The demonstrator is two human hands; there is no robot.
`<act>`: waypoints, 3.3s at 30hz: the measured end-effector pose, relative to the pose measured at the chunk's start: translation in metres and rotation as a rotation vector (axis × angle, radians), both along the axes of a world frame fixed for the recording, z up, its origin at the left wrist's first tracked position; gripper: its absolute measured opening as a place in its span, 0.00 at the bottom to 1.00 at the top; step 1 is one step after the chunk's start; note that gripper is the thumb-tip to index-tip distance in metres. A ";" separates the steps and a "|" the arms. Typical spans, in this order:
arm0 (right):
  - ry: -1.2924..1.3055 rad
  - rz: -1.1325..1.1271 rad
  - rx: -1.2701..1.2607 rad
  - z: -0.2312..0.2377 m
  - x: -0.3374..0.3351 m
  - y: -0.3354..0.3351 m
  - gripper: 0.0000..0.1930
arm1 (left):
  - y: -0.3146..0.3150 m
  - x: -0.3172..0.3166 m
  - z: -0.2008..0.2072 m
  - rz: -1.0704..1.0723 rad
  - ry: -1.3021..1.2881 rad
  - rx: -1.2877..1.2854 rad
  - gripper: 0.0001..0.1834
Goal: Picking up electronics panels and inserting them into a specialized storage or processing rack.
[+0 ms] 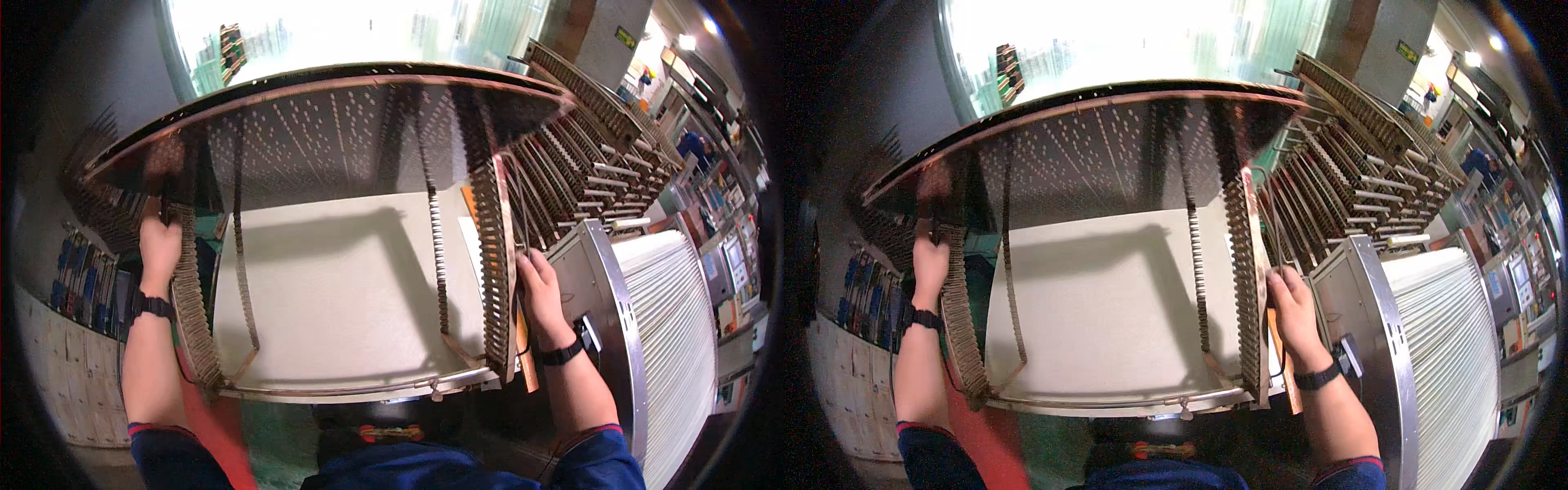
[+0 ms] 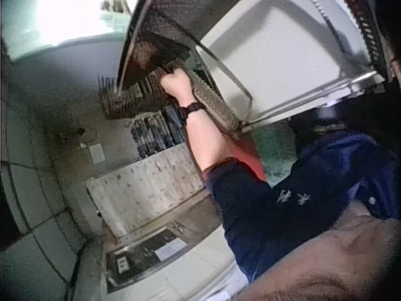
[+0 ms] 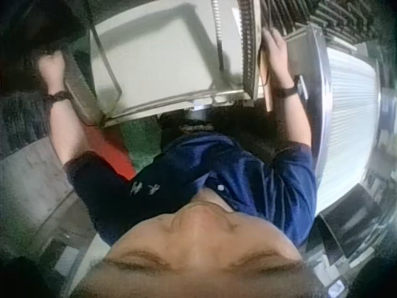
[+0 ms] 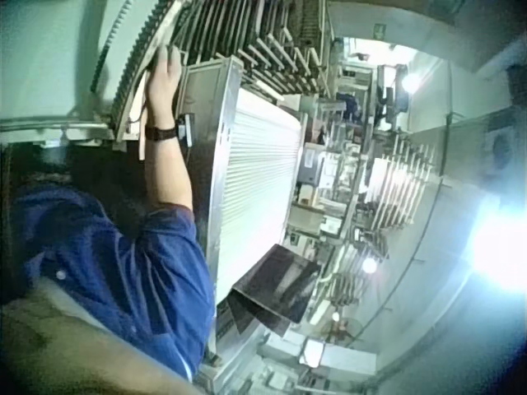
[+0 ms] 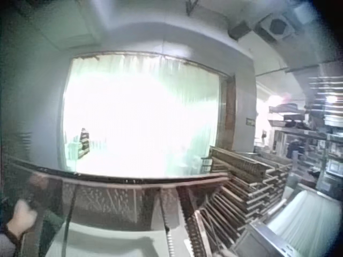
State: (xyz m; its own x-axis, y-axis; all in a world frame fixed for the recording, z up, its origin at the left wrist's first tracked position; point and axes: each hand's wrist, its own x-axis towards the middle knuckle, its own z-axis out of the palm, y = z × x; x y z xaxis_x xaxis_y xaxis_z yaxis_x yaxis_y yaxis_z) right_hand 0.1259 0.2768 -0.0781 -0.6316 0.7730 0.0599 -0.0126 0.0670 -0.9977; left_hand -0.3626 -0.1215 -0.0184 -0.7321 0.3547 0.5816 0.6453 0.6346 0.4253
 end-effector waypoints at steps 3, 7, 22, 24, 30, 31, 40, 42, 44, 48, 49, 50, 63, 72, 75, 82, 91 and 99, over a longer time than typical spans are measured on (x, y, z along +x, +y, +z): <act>-0.132 -0.062 0.207 -0.007 -0.019 0.022 0.12 | 0.028 -0.009 0.001 0.042 -0.051 -0.081 0.29; -0.207 -0.019 0.076 -0.010 -0.033 0.039 0.12 | 0.047 -0.023 -0.025 -0.050 -0.226 -0.086 0.32; 0.535 0.352 -1.556 -0.169 0.077 0.024 0.20 | 0.055 -0.058 -0.068 -0.188 -0.419 -0.127 0.36; 0.561 0.327 -1.610 -0.178 0.079 0.022 0.19 | 0.052 -0.054 -0.064 -0.117 -0.422 -0.165 0.35; 0.458 0.108 -1.339 -0.182 0.073 0.016 0.17 | 0.047 -0.062 -0.075 -0.067 -0.398 -0.187 0.35; 0.442 0.082 -1.301 -0.183 0.073 0.015 0.16 | 0.047 -0.063 -0.076 -0.060 -0.384 -0.193 0.35; 0.082 -0.181 -0.757 -0.174 0.058 0.007 0.13 | 0.050 -0.059 -0.075 -0.133 -0.473 -0.136 0.34; 0.015 -0.213 -0.674 -0.166 0.054 0.007 0.13 | 0.058 -0.057 -0.075 -0.134 -0.476 -0.123 0.34; -0.035 -0.224 -0.620 -0.162 0.051 0.009 0.12 | 0.060 -0.056 -0.070 -0.118 -0.542 -0.092 0.34; -0.084 -0.216 -0.547 -0.151 0.037 0.008 0.12 | 0.029 -0.080 -0.077 -0.189 -0.417 -0.034 0.35; -0.106 -0.233 -0.561 -0.148 0.032 0.011 0.11 | 0.040 -0.063 -0.068 -0.052 -0.467 -0.043 0.34; -0.127 -0.248 -0.572 -0.145 0.033 0.007 0.11 | 0.046 -0.054 -0.056 -0.120 -0.443 -0.173 0.33; -0.196 -0.318 -0.435 -0.175 0.023 0.023 0.14 | 0.063 -0.020 -0.039 -0.011 -0.310 -0.210 0.31; -0.266 -0.376 -0.353 -0.178 0.012 0.037 0.15 | 0.068 -0.031 -0.041 0.020 -0.328 -0.297 0.31; -0.307 -0.383 -0.341 -0.177 0.005 0.043 0.15 | 0.064 -0.028 -0.046 0.005 -0.281 -0.228 0.33; -0.360 -0.401 -0.298 -0.172 0.001 0.053 0.15 | 0.069 -0.028 -0.040 0.032 -0.291 -0.315 0.33; -0.378 -0.401 -0.238 -0.175 0.000 0.056 0.16 | 0.067 -0.029 -0.045 0.014 -0.235 -0.315 0.33; -0.562 -0.593 0.285 -0.204 0.000 0.045 0.16 | 0.081 -0.030 -0.049 -0.074 -0.294 -0.250 0.28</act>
